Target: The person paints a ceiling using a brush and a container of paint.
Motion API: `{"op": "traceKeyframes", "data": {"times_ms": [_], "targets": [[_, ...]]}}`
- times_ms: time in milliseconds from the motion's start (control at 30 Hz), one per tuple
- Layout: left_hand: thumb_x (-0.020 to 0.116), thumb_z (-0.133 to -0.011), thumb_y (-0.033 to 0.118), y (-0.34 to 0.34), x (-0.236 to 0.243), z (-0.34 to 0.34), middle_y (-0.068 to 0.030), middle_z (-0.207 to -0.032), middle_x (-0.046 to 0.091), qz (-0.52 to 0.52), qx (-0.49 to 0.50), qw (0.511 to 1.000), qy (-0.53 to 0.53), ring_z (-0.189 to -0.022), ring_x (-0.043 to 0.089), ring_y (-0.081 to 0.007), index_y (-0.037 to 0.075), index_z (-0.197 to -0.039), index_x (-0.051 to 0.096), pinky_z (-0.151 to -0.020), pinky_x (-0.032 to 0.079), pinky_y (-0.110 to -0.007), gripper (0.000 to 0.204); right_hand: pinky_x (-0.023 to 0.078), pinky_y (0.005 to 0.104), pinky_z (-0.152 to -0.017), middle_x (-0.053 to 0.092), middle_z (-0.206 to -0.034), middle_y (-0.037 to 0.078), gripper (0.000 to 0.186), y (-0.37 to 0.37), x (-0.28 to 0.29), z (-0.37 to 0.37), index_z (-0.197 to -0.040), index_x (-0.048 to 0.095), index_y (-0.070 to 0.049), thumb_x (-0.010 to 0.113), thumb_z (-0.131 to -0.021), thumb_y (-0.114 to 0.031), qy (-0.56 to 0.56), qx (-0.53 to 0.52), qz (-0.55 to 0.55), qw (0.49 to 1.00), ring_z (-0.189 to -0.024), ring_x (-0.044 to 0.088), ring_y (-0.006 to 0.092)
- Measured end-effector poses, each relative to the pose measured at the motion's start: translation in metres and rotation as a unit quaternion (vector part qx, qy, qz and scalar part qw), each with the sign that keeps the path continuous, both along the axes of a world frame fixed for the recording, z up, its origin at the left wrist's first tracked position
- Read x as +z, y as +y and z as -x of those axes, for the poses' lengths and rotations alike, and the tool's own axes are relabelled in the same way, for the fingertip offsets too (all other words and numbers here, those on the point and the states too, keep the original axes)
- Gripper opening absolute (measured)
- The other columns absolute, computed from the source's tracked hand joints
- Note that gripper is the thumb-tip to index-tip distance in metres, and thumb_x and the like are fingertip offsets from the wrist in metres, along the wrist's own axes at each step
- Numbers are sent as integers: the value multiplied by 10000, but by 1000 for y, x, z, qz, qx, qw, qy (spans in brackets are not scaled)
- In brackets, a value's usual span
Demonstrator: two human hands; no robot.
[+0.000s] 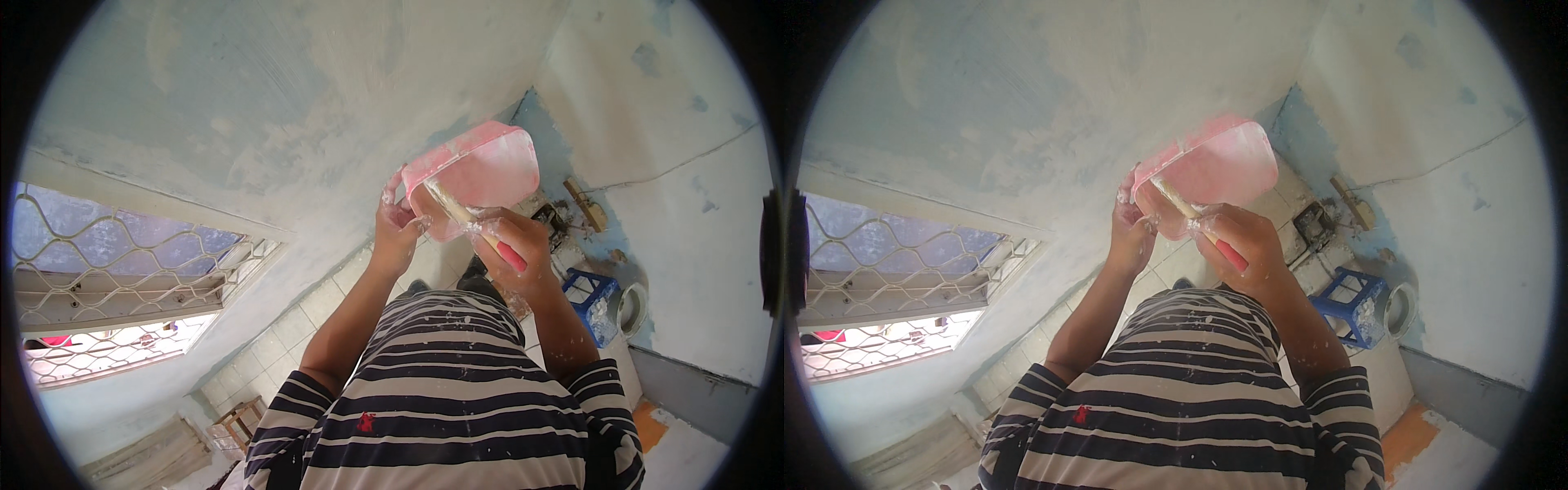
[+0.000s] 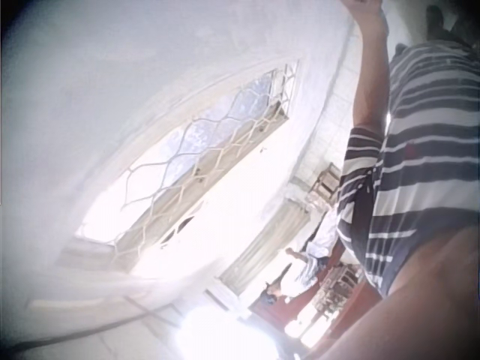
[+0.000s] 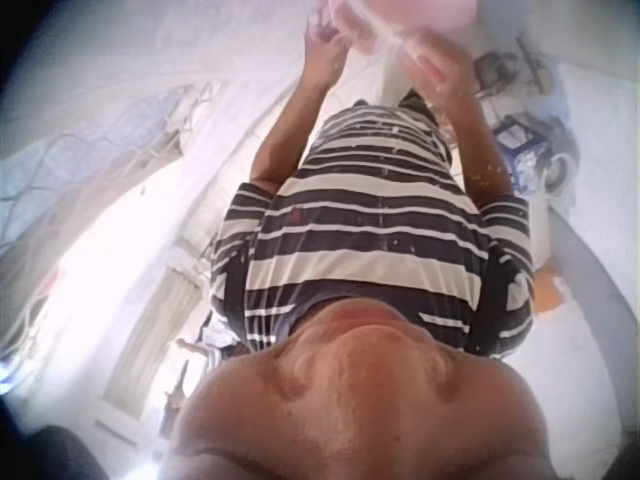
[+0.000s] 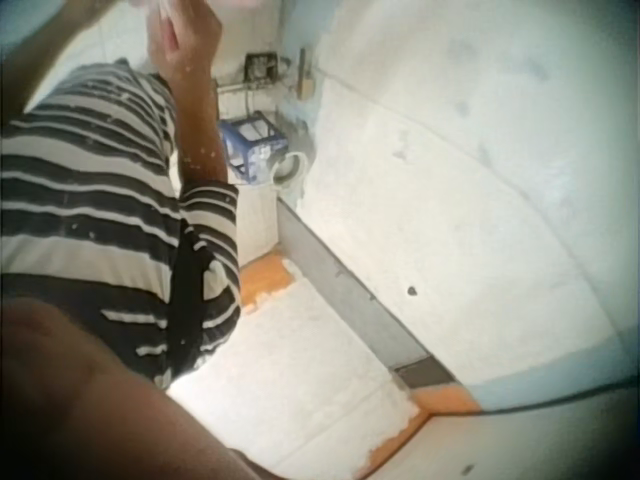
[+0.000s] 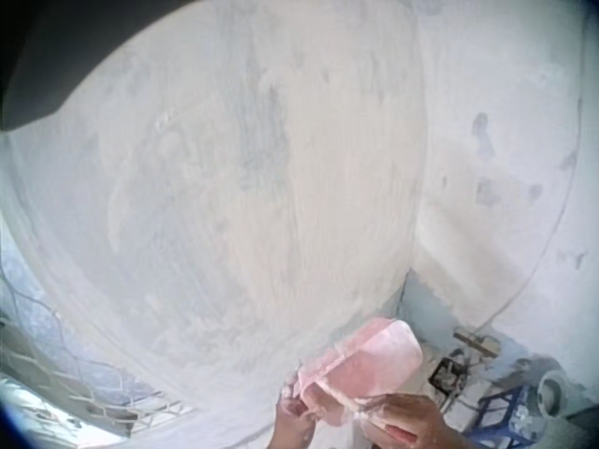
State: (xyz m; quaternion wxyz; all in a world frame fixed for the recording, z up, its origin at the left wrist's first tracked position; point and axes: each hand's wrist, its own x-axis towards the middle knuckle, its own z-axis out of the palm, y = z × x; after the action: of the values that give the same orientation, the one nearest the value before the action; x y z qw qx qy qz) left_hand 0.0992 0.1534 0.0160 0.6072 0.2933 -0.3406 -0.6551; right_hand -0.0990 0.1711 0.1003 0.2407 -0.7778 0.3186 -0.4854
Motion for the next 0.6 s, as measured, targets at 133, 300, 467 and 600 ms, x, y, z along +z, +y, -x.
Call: {"op": "traceKeyframes", "data": {"times_ms": [133,300,467,600], "targets": [[665,-740,-4,3,-5,2,-153,-1298,562,14,10,1000,5,-1164,585,-237,79,-1520,195,-980,494,-373,914,530,293,-725,702,-925,181,149,6,-4,2,-888,626,40,703,-775,99,-54,-3,-87,995,-803,700,254],[641,-751,-2,8,-5,-3,-147,-1280,573,9,15,1000,-8,-1129,599,-224,77,-1520,198,-956,500,-362,891,534,338,-710,674,-910,182,195,5,-1,0,-945,639,18,688,-764,70,41,24,-33,998,-807,670,343],[586,-785,-24,8,-9,-6,-155,-1281,576,-44,20,999,-18,-1120,594,-225,75,-1521,192,-950,491,-355,840,541,341,-731,683,-927,176,188,-12,-5,22,-943,650,17,678,-764,70,52,-3,14,999,-819,681,335],[565,-787,-42,5,-7,-4,-154,-1278,577,-41,34,999,-6,-1122,591,-223,71,-1516,198,-957,487,-352,825,535,305,-741,692,-907,167,164,-16,-2,32,-935,657,24,651,-777,68,27,-104,-11,994,-802,696,290]]}}
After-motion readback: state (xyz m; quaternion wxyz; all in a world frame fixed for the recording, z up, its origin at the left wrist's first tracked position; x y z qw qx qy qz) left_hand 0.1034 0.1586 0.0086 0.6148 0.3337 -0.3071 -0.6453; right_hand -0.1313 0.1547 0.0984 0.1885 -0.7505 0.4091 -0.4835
